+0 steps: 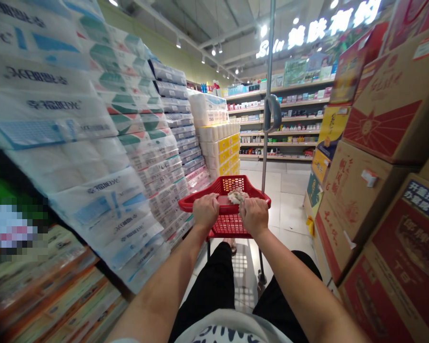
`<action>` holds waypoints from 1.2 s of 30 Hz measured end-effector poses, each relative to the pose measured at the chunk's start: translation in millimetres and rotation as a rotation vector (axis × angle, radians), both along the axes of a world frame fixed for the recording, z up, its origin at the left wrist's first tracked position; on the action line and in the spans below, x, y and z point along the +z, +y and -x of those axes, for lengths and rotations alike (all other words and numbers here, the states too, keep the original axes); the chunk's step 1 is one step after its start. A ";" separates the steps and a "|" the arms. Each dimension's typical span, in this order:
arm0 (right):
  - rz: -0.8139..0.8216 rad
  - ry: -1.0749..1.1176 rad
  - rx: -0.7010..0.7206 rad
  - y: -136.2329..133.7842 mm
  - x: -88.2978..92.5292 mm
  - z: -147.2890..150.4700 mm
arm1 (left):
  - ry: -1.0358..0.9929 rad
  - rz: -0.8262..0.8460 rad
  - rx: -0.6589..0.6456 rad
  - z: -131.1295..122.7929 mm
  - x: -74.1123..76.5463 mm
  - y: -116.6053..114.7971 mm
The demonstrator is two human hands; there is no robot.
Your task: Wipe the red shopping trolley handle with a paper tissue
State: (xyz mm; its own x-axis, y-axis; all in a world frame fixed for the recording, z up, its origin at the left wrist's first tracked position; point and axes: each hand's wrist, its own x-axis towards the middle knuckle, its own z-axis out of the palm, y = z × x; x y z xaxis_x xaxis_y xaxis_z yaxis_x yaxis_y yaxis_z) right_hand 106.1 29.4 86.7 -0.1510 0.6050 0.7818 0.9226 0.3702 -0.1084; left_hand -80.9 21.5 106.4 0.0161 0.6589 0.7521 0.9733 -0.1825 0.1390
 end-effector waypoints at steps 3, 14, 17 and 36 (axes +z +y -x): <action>0.280 -0.033 -0.064 6.5 23.1 2.6 | -0.003 -0.003 -0.008 0.4 -0.2 0.3; 0.136 -0.030 -0.027 1.7 14.6 3.3 | 0.000 0.005 -0.006 1.0 0.7 -2.4; -0.072 0.024 0.047 -3.6 -7.6 1.0 | -0.001 -0.001 -0.012 1.1 0.7 -3.2; 0.428 -0.097 -0.051 3.3 42.6 6.0 | -0.002 0.017 0.014 -0.3 1.3 -3.5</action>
State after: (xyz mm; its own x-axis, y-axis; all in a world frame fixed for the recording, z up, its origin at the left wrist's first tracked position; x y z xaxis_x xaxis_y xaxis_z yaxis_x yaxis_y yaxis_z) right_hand 100.1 32.7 129.3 -0.1731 0.8799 0.4426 0.9520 0.2647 -0.1539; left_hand -80.5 18.0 107.7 0.0054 0.6718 0.7407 0.9756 -0.1661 0.1436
